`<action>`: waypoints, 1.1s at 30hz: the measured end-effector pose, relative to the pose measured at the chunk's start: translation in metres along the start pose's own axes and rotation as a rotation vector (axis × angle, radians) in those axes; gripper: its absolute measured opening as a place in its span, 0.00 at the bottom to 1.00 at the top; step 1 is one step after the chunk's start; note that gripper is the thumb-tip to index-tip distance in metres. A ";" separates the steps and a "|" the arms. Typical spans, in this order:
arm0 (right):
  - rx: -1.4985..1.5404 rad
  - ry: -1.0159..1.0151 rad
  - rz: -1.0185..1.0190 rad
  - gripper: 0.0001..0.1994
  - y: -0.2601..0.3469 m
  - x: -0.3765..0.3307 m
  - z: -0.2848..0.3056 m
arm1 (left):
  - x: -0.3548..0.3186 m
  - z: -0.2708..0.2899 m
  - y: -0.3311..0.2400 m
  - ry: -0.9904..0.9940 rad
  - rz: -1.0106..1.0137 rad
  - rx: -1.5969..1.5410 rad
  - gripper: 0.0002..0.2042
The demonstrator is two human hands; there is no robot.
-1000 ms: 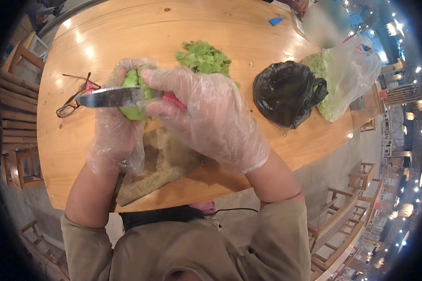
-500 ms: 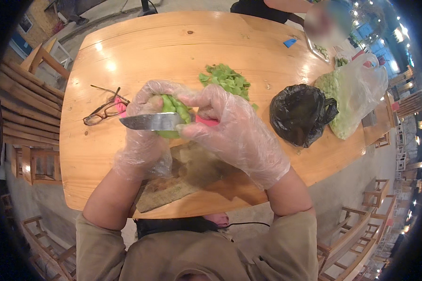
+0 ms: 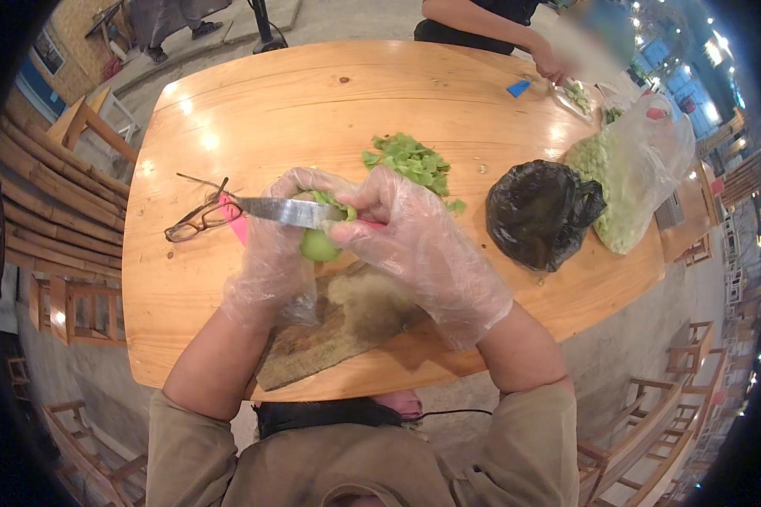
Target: The person peels a green vegetable using a knife and then slices it into small pieces on a wooden cutting board. The person wears transparent gloves and works at a wooden table where other chopped vegetables and a black trash bag are visible.
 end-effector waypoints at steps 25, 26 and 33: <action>-0.137 -0.250 -0.098 0.08 -0.033 0.017 0.063 | -0.012 0.010 -0.027 -0.051 -0.245 -0.015 0.18; -0.102 -0.219 -0.062 0.08 -0.022 0.015 0.058 | -0.012 0.010 -0.027 -0.062 -0.254 0.002 0.19; -0.238 0.037 0.122 0.16 0.030 -0.007 0.013 | -0.013 0.019 -0.029 -0.092 -0.372 0.049 0.13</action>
Point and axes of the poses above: each hand's wrist, its own x-axis towards the middle knuckle, its own z-axis out of the back of the hand, y = z × x, the point moved 10 cm from there along x, towards the middle knuckle, and after that the axes turned 10 degrees about -x, right-handed, at the moved point
